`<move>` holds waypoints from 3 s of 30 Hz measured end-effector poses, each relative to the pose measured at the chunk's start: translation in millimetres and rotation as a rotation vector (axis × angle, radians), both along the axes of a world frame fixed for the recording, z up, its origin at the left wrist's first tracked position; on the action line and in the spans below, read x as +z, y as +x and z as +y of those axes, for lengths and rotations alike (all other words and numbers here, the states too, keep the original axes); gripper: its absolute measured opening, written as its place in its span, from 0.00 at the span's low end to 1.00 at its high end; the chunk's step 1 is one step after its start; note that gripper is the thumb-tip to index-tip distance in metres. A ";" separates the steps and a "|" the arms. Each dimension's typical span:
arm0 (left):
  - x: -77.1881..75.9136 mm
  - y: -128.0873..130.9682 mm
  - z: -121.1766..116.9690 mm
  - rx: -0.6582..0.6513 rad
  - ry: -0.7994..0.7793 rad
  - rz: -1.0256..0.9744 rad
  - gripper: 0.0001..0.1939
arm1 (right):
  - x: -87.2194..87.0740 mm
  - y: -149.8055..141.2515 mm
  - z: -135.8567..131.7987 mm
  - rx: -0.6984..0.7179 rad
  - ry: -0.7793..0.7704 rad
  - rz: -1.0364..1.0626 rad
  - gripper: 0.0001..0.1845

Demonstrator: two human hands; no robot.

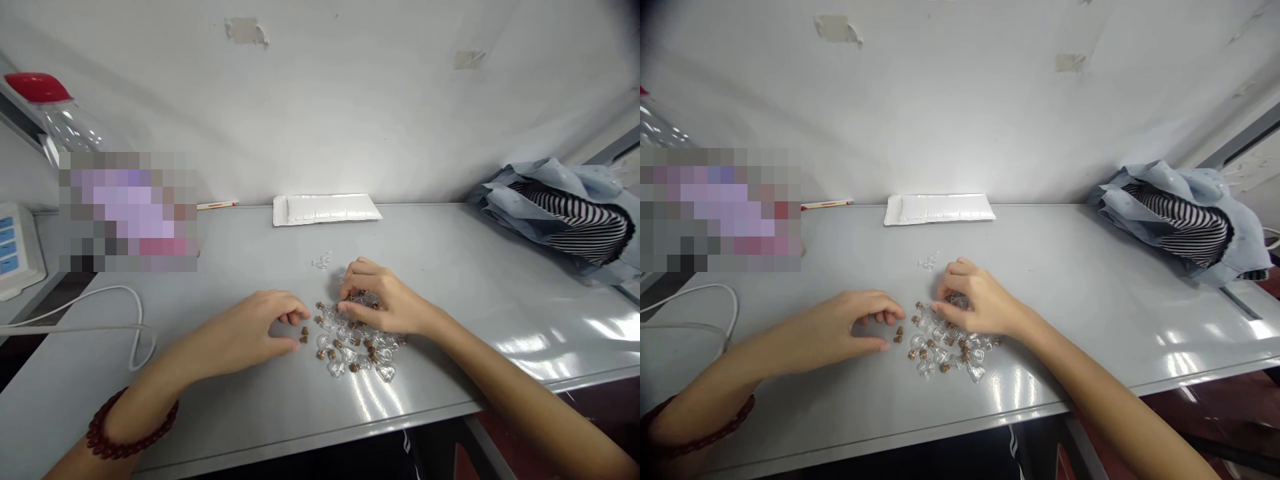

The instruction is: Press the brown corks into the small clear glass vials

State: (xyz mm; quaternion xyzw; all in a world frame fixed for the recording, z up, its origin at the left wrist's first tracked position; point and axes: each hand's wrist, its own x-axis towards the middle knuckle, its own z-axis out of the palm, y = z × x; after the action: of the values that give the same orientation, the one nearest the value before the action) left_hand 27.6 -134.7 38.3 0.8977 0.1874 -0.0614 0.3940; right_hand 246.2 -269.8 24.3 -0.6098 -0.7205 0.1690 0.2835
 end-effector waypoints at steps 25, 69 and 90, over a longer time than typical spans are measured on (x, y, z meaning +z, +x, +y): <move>-6.2 17.1 -10.3 -0.015 0.108 0.058 0.07 | -26.2 33.2 36.4 -0.033 0.111 -0.047 0.12; -3.7 23.2 -15.8 0.316 -0.229 -0.302 0.05 | -3.1 13.7 18.5 -0.240 -0.033 0.520 0.07; -7.8 30.3 -33.6 0.407 -0.262 -0.479 0.03 | -4.1 -18.9 6.4 -0.154 -0.275 1.177 0.07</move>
State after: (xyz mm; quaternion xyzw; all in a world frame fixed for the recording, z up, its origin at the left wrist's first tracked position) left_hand 57.9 -168.3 30.5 0.7726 0.2556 0.2075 0.5428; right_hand 227.3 -263.4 20.3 -0.4956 -0.3682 0.5481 0.5642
